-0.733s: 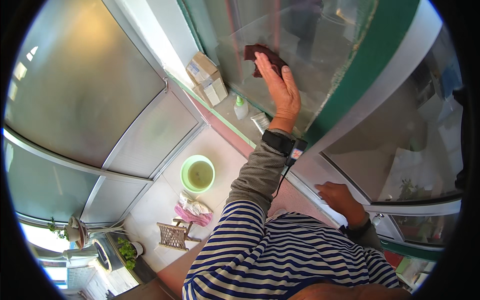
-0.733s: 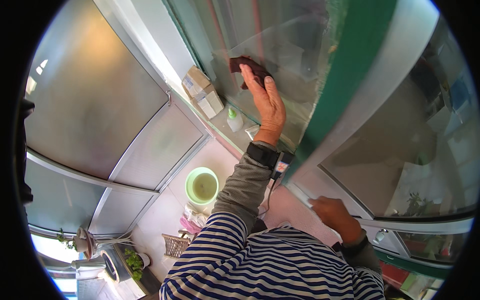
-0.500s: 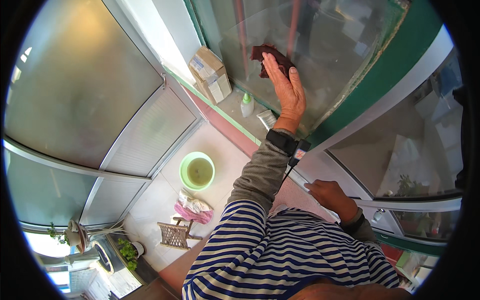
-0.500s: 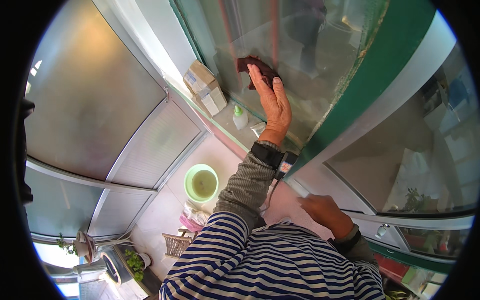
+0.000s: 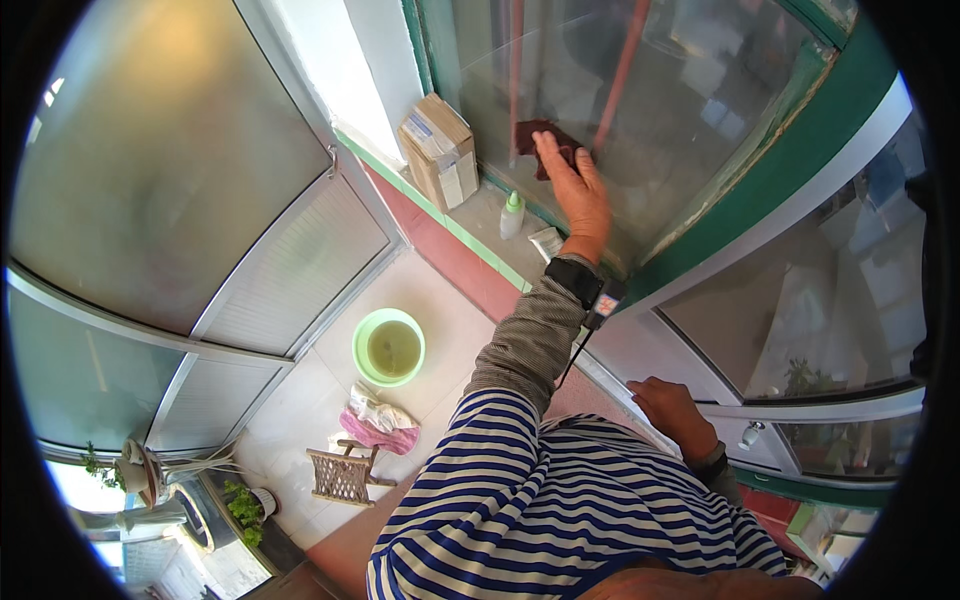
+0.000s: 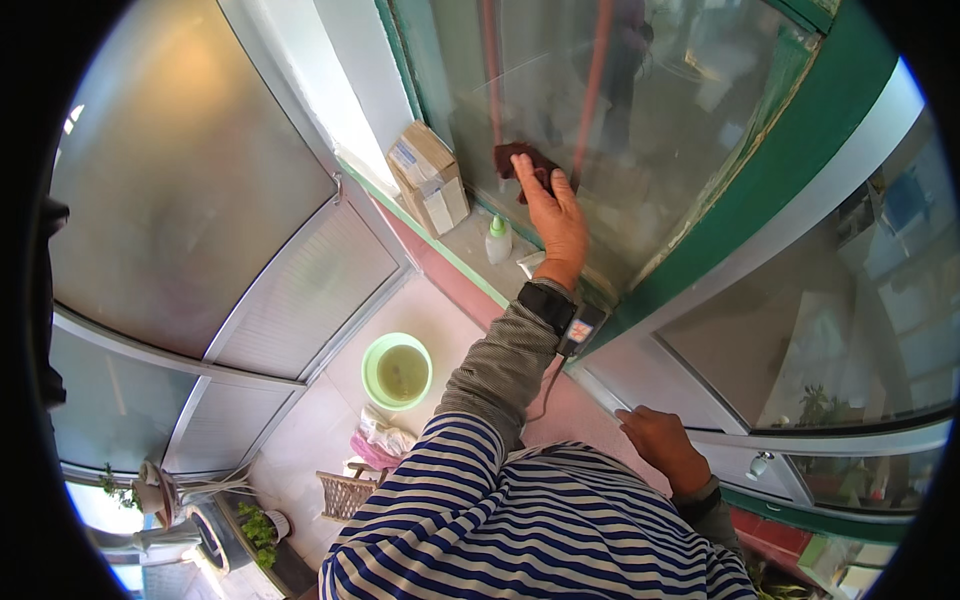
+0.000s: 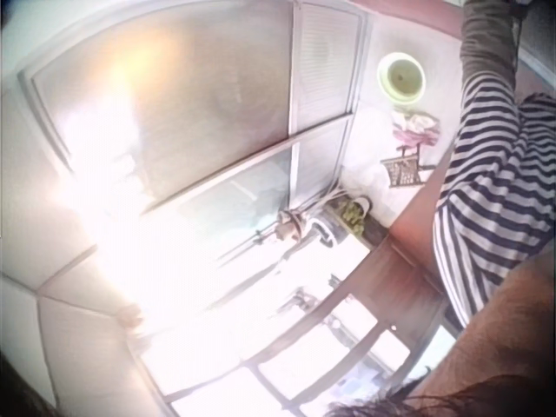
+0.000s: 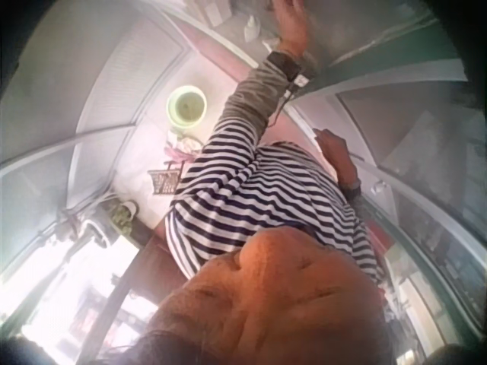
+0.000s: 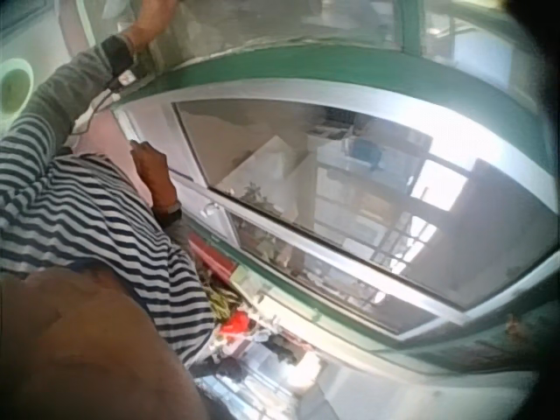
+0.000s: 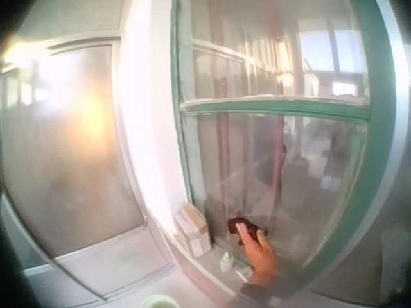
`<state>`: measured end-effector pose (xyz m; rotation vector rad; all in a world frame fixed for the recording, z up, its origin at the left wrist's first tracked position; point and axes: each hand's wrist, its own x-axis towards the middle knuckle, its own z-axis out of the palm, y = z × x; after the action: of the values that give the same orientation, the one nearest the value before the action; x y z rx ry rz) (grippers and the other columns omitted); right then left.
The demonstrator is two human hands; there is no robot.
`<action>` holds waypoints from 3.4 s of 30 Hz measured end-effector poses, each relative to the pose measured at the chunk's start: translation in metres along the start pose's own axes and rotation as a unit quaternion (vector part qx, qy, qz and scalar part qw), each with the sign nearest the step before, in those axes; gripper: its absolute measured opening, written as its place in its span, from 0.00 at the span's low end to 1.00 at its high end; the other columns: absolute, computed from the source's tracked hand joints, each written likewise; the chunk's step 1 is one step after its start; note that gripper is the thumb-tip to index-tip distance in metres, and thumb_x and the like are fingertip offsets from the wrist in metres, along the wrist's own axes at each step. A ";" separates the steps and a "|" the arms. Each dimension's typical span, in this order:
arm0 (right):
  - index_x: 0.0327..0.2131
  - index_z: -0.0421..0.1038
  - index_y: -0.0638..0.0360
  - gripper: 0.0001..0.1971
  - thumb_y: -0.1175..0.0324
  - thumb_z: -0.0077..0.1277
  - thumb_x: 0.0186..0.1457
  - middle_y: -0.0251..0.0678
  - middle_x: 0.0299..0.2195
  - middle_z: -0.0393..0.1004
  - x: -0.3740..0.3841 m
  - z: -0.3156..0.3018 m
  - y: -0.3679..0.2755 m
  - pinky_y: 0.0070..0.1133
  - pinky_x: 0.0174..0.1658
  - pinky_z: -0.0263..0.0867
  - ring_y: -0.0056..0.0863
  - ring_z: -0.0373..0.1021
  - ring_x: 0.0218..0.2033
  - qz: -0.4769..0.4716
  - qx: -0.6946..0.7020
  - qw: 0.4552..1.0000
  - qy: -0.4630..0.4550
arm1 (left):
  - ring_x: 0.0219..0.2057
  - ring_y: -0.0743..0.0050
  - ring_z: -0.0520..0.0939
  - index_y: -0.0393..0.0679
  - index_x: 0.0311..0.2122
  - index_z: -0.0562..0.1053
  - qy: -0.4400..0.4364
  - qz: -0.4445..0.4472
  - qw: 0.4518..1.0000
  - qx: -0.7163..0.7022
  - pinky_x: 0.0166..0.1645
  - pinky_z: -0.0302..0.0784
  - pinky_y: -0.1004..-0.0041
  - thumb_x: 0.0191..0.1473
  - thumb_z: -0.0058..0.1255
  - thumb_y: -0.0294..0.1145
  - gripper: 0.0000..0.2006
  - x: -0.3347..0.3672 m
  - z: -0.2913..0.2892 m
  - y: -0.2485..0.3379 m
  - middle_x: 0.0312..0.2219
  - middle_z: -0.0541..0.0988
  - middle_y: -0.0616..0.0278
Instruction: The person dips a dark cloth into a green basin of water, wrings it out, and wipes the glass door and frame. They then pick up a spray bottle and a cardboard box, move them aside, and continue wiping the glass and frame with the cloth.
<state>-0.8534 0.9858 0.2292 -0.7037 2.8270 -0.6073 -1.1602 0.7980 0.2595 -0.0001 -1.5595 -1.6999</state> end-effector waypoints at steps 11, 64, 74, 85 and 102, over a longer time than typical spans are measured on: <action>0.44 0.76 0.53 0.10 0.67 0.51 0.59 0.35 0.27 0.73 0.031 -0.009 -0.007 0.35 0.31 0.71 0.40 0.75 0.30 -0.062 -0.012 0.998 0.025 | 0.53 0.60 0.78 0.35 0.66 0.62 -0.048 0.231 0.971 -0.027 0.59 0.72 0.68 0.64 0.53 0.26 0.27 0.077 0.008 0.084 0.55 0.76 0.51; 0.48 0.76 0.55 0.14 0.67 0.56 0.58 0.39 0.30 0.74 0.122 -0.024 -0.014 0.35 0.33 0.69 0.44 0.74 0.32 -0.021 0.065 0.990 0.121 | 0.33 0.71 0.82 0.40 0.40 0.77 -0.042 -0.208 0.965 -0.154 0.38 0.79 0.71 0.65 0.47 0.55 0.24 0.300 -0.294 0.024 0.33 0.82 0.57; 0.63 0.62 0.60 0.40 0.61 0.69 0.48 0.43 0.56 0.68 0.267 -0.013 -0.047 0.34 0.50 0.71 0.43 0.72 0.49 0.025 0.100 0.972 0.209 | 0.48 0.52 0.82 0.43 0.71 0.50 -0.360 -0.094 0.853 0.366 0.52 0.78 0.63 0.35 0.79 0.47 0.62 0.183 -0.292 -0.061 0.58 0.74 0.39; 0.63 0.59 0.58 0.48 0.54 0.74 0.40 0.43 0.60 0.66 0.352 0.033 -0.046 0.36 0.55 0.70 0.47 0.70 0.55 0.108 0.119 0.970 0.181 | 0.58 0.46 0.77 0.36 0.73 0.32 -0.336 -0.049 0.905 0.255 0.59 0.78 0.65 0.28 0.82 0.52 0.79 0.180 -0.261 -0.110 0.67 0.61 0.40; 0.55 0.67 0.58 0.32 0.61 0.68 0.47 0.41 0.46 0.75 0.353 0.001 -0.049 0.31 0.48 0.70 0.38 0.73 0.46 0.020 0.382 0.907 0.176 | 0.60 0.54 0.70 0.41 0.73 0.30 -0.317 -0.140 0.933 0.100 0.62 0.72 0.59 0.35 0.75 0.29 0.71 0.145 -0.276 -0.103 0.65 0.59 0.46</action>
<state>-1.1417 0.7764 0.2273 -0.3990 2.5117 -1.8375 -1.1754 0.4794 0.1813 -0.2584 -2.2979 -1.8557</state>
